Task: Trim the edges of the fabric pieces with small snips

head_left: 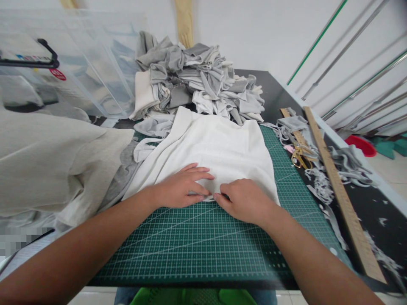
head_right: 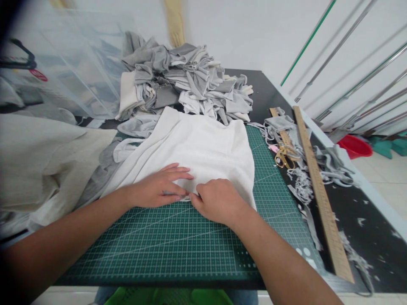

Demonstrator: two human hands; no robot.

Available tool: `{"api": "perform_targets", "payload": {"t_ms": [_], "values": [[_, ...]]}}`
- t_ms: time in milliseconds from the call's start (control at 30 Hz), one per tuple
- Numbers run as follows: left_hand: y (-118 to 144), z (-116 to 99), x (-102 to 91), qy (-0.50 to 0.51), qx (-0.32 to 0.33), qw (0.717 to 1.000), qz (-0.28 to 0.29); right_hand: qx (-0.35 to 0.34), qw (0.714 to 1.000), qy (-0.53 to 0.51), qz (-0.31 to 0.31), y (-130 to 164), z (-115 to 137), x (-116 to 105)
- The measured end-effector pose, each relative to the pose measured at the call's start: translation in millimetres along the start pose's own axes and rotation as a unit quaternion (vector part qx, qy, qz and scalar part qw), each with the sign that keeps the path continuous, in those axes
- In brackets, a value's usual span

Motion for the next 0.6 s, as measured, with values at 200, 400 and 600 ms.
{"api": "perform_targets", "payload": {"t_ms": [200, 400, 600], "values": [[-0.7, 0.1, 0.4, -0.002, 0.003, 1.000, -0.002, -0.005, 1.000, -0.024, 0.011, -1.7, -1.5, 0.1], [-0.5, -0.1, -0.5, 0.001, 0.003, 1.000, -0.006, 0.009, 1.000, -0.001, 0.003, -1.3, -1.3, -0.7], [-0.6, 0.4, -1.2, 0.005, 0.001, 1.000, -0.009, 0.018, 1.000, -0.002, -0.002, -0.7, -1.7, 0.5]]}}
Point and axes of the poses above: each hand's wrist, its own y-axis away from the middle knuckle, its own x-axis out of the palm, z = x × y, the point moved 10 cm from there along -y, towards the middle knuckle, and after that the axes turned 3 degrees about -x, right-handed, at the moved point
